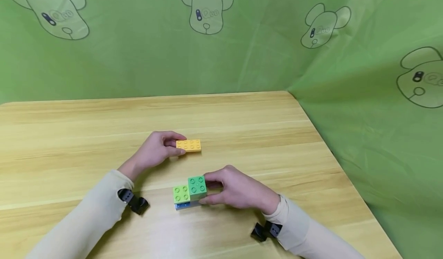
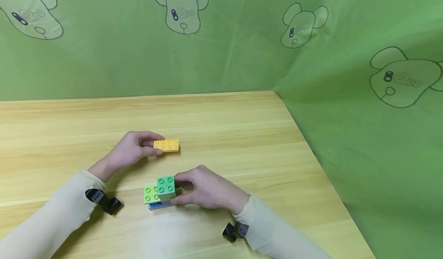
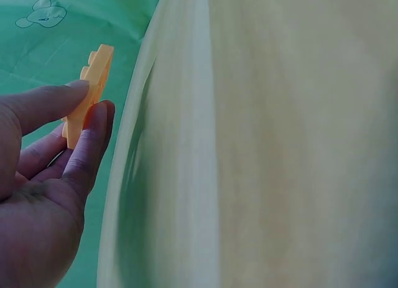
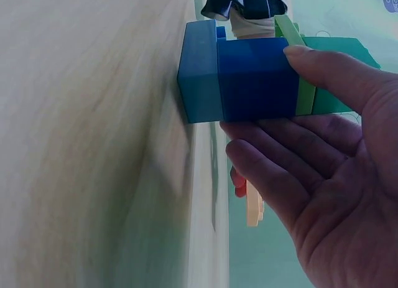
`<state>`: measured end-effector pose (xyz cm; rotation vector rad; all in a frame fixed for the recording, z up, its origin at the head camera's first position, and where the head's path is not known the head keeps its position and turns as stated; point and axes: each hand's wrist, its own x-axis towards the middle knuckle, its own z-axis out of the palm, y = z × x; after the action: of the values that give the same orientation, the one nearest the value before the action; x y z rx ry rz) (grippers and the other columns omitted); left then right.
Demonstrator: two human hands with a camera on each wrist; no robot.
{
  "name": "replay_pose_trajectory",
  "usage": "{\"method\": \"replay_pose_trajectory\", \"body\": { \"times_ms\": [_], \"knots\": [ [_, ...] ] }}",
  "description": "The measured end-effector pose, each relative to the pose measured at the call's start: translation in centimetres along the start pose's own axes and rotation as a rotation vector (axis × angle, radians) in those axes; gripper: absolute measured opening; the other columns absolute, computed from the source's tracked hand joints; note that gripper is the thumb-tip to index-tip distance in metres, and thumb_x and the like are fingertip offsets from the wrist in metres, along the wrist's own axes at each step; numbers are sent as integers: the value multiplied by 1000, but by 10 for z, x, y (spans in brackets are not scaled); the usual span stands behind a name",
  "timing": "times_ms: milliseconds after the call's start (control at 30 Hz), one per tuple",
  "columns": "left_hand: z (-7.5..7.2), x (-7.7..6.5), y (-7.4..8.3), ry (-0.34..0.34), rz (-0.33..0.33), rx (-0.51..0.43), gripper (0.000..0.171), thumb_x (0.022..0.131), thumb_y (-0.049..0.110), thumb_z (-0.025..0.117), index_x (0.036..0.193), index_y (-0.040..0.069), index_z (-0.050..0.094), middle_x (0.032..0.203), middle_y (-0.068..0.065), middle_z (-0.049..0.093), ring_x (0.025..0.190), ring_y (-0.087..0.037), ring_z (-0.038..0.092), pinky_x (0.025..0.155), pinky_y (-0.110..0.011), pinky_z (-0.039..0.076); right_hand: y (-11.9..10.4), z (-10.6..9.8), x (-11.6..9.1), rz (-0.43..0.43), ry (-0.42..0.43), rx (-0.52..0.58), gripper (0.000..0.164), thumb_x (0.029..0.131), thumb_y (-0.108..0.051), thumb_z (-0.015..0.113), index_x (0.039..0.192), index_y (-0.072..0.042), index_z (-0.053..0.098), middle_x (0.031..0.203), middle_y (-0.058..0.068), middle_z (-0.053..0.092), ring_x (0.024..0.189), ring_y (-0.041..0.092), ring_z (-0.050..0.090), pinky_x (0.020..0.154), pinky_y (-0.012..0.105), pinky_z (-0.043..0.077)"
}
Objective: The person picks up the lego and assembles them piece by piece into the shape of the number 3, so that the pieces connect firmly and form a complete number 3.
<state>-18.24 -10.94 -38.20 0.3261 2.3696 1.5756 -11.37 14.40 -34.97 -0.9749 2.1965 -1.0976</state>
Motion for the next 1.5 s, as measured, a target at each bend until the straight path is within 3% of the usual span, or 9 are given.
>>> {"method": "replay_pose_trajectory", "body": {
  "times_ms": [233,600,1133,1500],
  "knots": [
    [2,-13,-4,15,-35,-65,42,84,13,78,122,3,65,94,-7,71,86,-21,65,65,-24,49,-2,-1,1,6,-7,-8,22,88,-22,77,107,-14,71,103,-11,71,96,2,65,86,27,54],
    [6,-24,-6,42,-59,-118,44,83,9,78,124,3,63,100,-8,70,92,-22,66,76,-28,53,-2,-1,0,20,-11,-16,22,88,-23,77,107,-15,71,103,-12,70,96,2,65,87,25,54],
    [-1,-41,-6,105,-42,-109,42,83,13,79,123,6,65,104,-7,70,91,-22,65,69,-26,53,-1,0,1,1,2,-18,26,87,-21,78,109,-12,71,104,-9,71,96,2,65,86,25,54],
    [-6,-53,-4,138,-21,-30,43,84,19,80,124,7,67,104,-7,70,88,-21,64,65,-25,53,-2,1,0,3,8,-5,25,86,-19,78,109,-12,71,104,-10,71,96,2,65,86,26,54]
  ]
}}
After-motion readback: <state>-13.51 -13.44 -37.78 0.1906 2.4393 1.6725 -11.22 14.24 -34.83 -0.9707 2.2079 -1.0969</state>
